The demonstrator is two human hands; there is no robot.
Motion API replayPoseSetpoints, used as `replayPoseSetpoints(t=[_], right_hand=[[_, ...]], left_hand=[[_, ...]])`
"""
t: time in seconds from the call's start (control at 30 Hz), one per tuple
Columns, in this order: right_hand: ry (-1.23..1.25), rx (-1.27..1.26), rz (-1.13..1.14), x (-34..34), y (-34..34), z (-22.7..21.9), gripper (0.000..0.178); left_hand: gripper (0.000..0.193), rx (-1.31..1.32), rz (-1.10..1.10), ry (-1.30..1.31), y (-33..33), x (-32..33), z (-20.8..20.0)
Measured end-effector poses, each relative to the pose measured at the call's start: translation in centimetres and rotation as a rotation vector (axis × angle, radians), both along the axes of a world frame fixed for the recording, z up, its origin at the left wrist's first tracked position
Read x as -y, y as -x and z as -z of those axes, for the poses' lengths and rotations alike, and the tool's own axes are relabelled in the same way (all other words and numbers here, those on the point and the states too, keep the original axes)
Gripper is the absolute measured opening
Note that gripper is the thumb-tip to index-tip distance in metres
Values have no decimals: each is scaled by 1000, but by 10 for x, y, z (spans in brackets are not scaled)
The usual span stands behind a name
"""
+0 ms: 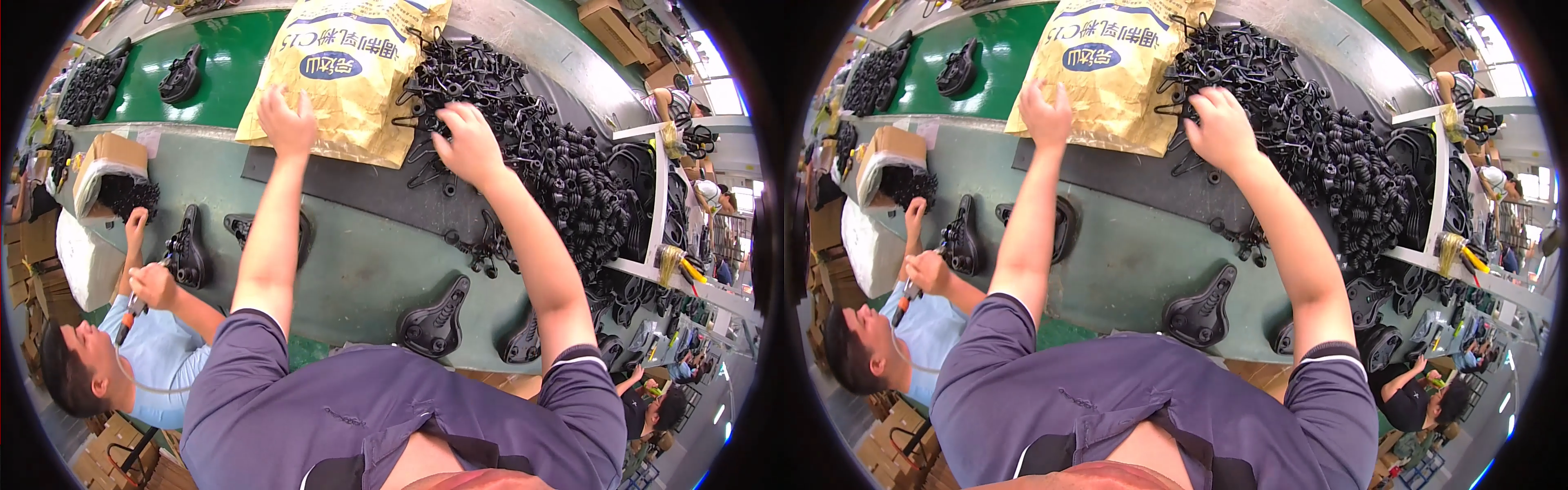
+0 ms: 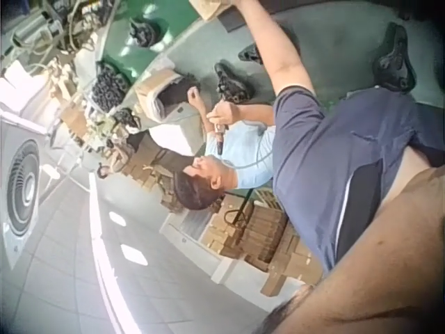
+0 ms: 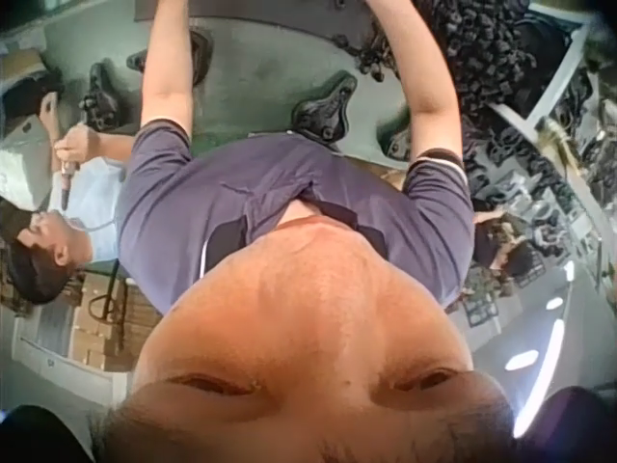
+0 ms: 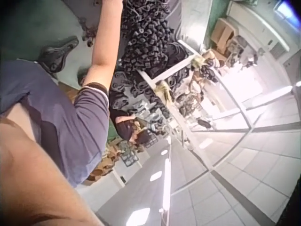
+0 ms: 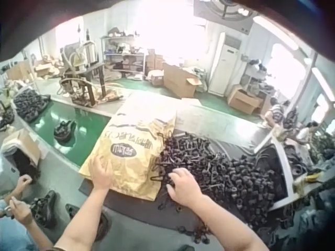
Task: Assembling bicycle seats by attaching parts and using a pneumatic screwdriver to fasten components.
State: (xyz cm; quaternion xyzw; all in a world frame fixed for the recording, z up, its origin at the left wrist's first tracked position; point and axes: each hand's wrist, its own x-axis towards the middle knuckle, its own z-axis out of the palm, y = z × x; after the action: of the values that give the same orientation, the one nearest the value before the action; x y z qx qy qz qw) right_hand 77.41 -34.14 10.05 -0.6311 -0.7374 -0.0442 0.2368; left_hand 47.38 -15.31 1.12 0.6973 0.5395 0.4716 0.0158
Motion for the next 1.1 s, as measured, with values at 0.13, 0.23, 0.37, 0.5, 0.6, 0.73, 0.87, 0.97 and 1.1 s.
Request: replayPoseSetpoints(t=[0.13,0.23,0.37,0.5,0.6,0.73,0.87,0.97,1.1], right_hand=[[471,413,58,-122,28,-11,61],[721,631,104,-176,24,3,55],[973,402,110,-208,0,23,45],[665,451,11,-161,-20,14,27],[323,175,-149,-104,-81,13,24],[200,103,-28,-39,-139,-20,38],[186,152,176,10,-197,-23,41],[314,184,351,44,-244,-22,32],[403,183,424,64,-268,-37,18]], left_hand=[[66,-282,-286,30,5,-93,15],[93,-290,-396,495,3,-130,32],[117,-78,-134,871,8,-152,71],[107,-50,-50,897,3,-135,116],[90,-122,-58,870,-11,-135,130],[57,51,163,698,-50,-117,108],[32,212,429,479,-133,-42,68],[21,105,590,483,-180,52,30],[14,21,615,438,-162,136,61]])
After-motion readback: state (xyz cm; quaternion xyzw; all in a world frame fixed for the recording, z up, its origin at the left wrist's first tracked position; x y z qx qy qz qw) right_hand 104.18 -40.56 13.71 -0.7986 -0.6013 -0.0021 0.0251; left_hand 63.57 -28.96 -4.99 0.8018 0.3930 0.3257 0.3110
